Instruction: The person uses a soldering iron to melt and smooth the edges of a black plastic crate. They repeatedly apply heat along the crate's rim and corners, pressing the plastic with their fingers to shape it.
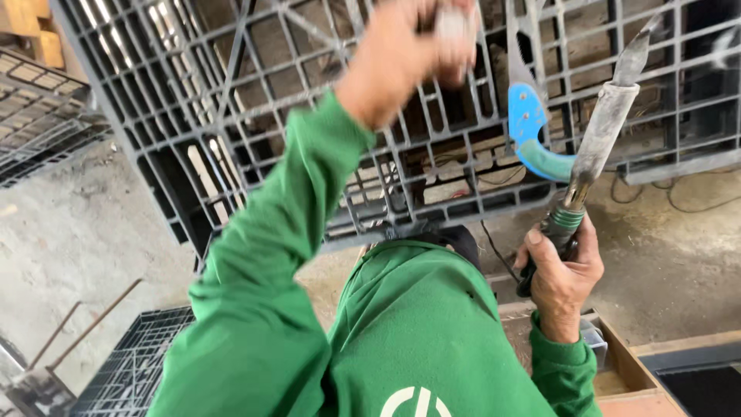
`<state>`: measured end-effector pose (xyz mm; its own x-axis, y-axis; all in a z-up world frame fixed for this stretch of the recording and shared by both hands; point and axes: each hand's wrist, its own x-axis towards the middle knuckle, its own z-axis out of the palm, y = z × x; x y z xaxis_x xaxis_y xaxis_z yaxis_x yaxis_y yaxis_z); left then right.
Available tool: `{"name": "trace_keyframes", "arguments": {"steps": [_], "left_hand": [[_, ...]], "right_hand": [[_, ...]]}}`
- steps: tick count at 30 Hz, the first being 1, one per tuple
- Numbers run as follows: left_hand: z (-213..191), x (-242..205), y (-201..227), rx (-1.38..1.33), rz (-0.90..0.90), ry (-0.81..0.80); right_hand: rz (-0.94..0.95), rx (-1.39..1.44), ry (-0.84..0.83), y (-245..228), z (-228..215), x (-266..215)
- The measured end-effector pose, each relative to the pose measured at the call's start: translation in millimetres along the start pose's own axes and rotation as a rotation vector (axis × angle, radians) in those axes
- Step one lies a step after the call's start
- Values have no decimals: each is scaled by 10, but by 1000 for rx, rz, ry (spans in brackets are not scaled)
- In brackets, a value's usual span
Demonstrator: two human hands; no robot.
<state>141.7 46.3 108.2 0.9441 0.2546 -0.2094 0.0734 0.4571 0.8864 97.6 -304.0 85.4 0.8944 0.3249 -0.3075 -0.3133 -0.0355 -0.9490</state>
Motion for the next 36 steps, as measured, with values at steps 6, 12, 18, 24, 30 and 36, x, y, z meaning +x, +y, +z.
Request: {"name": "trace_keyframes", "arguments": {"steps": [6, 12, 18, 24, 30, 36], "left_hand": [[380, -1616, -1027, 386, -20, 127], [759, -2401, -1475, 1321, 408, 104], [585, -2234, -1553, 935, 388, 270], [468, -2484, -1169, 663, 334, 423], [349, -2783, -1359, 1355, 553, 193], [139, -2884, -1421, 724, 398, 634]], "right_hand": [[-31, -49, -121, 176, -479, -365], [23, -138, -189, 372, -732, -733], [2, -151, -260, 391, -761, -1032], [33, -136, -206, 409, -614, -1196], [47, -62, -230, 458, -500, -1236], [30, -104, -266, 415, -538, -1251]]}}
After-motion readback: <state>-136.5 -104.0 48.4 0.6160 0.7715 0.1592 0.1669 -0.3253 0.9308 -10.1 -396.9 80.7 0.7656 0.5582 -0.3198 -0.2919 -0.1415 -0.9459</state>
